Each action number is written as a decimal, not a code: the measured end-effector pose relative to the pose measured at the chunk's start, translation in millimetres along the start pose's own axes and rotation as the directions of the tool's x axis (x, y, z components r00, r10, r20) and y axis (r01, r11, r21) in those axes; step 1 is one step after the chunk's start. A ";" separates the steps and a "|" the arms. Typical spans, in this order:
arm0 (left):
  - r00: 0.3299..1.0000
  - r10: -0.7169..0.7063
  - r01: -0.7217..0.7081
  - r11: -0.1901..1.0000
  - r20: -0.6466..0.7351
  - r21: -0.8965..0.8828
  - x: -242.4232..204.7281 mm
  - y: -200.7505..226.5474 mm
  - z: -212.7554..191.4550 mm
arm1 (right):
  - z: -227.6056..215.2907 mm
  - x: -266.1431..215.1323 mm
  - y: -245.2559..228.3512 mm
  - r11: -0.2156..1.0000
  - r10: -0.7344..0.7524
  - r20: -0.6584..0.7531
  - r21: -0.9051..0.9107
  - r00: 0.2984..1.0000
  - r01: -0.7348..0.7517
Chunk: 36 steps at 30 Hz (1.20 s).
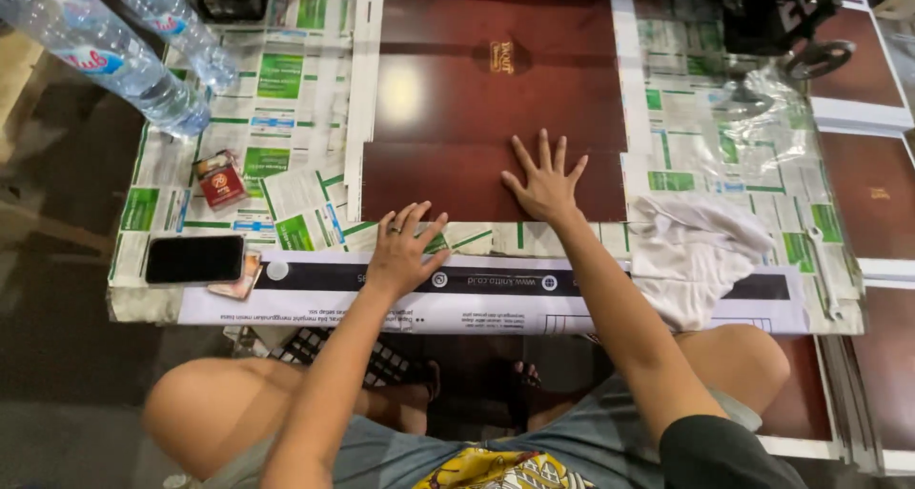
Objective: The person sits on the floor and applies a brown protective film to a rectangular board using a green squeegee. They smooth the film with their hands and the squeegee, then wipe the surface with a white cloth.
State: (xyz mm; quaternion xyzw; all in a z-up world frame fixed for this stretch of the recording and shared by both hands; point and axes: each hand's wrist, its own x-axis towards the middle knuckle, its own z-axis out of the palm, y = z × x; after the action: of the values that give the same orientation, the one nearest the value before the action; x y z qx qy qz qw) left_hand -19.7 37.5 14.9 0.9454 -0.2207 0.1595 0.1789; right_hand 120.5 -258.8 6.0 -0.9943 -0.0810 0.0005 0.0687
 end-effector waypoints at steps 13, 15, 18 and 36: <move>0.998 0.037 -0.035 0.998 -0.045 0.044 0.2 -4.0 9.8 | -3.9 52.5 11.6 0.999 -0.019 -0.057 0.025 0.998 0.021; 0.995 0.060 -0.052 0.995 -0.084 0.088 10.0 -8.3 5.9 | -7.9 73.7 13.9 0.999 -0.028 -0.084 0.021 0.996 0.030; 0.999 -0.014 0.015 1.000 0.036 -0.020 -6.2 4.4 2.2 | 3.0 75.8 20.7 1.000 -0.025 -0.044 0.017 0.999 0.026; 0.999 0.046 -0.046 0.999 -0.018 0.013 -8.4 12.6 7.9 | -10.4 -43.2 3.0 0.948 -0.301 0.037 -0.100 0.953 0.303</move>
State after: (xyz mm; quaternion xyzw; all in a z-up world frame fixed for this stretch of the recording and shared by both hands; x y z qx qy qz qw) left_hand -31.1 26.7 8.1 0.9397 -0.2398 0.1736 0.1714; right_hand 78.5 -270.2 15.5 -0.9724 -0.2330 -0.0037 0.0151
